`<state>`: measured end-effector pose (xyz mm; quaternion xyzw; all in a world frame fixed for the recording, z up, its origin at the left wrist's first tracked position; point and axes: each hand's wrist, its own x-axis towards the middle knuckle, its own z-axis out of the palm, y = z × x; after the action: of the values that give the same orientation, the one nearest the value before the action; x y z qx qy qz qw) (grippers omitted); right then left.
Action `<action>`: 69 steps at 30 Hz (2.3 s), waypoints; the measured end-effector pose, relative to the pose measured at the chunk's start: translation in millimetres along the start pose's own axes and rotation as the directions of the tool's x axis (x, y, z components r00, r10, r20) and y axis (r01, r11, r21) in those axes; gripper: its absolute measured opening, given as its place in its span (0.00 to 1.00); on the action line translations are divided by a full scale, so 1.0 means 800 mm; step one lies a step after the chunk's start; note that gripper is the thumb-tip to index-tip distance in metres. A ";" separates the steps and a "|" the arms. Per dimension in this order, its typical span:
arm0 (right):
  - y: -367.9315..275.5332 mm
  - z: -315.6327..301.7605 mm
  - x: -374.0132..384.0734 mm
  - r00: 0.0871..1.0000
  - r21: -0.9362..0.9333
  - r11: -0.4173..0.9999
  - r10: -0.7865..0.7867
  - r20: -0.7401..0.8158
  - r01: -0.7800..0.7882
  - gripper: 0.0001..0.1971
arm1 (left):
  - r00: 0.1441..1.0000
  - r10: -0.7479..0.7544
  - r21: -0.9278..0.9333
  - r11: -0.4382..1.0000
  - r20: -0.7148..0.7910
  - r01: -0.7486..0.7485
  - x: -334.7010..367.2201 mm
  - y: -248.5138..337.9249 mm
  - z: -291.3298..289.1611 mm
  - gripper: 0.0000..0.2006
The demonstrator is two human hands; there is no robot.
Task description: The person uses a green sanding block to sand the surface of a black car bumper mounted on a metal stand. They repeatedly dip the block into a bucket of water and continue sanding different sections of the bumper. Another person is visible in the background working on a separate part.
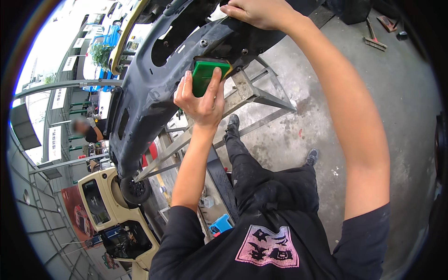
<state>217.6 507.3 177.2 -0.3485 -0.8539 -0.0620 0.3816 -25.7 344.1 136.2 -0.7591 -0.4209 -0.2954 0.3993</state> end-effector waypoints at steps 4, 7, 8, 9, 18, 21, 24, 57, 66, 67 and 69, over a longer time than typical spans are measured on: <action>0.002 -0.002 0.002 0.999 0.040 0.998 0.047 -0.006 -0.047 0.21 | 0.997 0.070 0.020 0.997 -0.027 -0.069 0.018 -0.008 0.003 0.25; -0.001 -0.004 0.003 0.997 0.080 0.994 0.080 -0.003 -0.079 0.21 | 0.982 0.180 0.086 0.979 0.057 -0.184 0.049 -0.012 -0.003 0.23; -0.001 -0.005 0.002 0.996 0.086 0.992 0.089 -0.005 -0.088 0.21 | 0.963 0.249 0.114 0.959 0.102 -0.260 0.055 -0.016 -0.007 0.23; -0.001 -0.005 0.001 0.996 0.086 0.992 0.093 -0.006 -0.092 0.21 | 0.937 0.315 0.140 0.932 0.150 -0.336 0.059 -0.021 -0.011 0.22; -0.003 0.003 0.000 0.990 0.079 0.988 0.135 -0.040 -0.132 0.23 | 0.759 0.481 0.075 0.822 0.438 -0.564 0.112 -0.029 -0.033 0.26; -0.007 0.004 0.005 0.985 0.067 0.984 0.166 -0.041 -0.163 0.24 | 0.739 0.546 0.025 0.798 0.396 -0.603 0.122 -0.019 -0.021 0.20; -0.002 0.003 0.000 0.979 0.070 0.980 0.193 -0.066 -0.188 0.24 | 0.672 0.573 0.039 0.746 0.469 -0.664 0.133 -0.005 -0.019 0.21; -0.004 0.010 -0.003 0.985 0.030 0.987 0.162 -0.058 -0.161 0.22 | 0.628 0.567 0.032 0.728 0.532 -0.685 0.126 -0.031 -0.037 0.26; 0.006 0.000 -0.015 0.997 0.006 0.997 0.079 -0.026 -0.079 0.21 | 0.759 0.276 0.017 0.935 0.590 -0.353 0.096 -0.018 -0.088 0.21; 0.001 0.005 -0.021 0.994 -0.006 0.996 0.094 -0.054 -0.094 0.30 | 0.795 0.182 -0.018 0.977 0.579 -0.211 0.085 -0.029 -0.108 0.23; -0.026 0.015 -0.041 0.990 -0.071 0.997 -0.038 -0.139 0.029 0.42 | 0.828 -0.003 -0.027 0.999 0.560 0.022 0.051 -0.045 -0.146 0.26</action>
<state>212.2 478.7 149.2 -0.3418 -0.8280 -0.1221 0.4275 -50.9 271.9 240.0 -0.8159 -0.5194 -0.0693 0.2443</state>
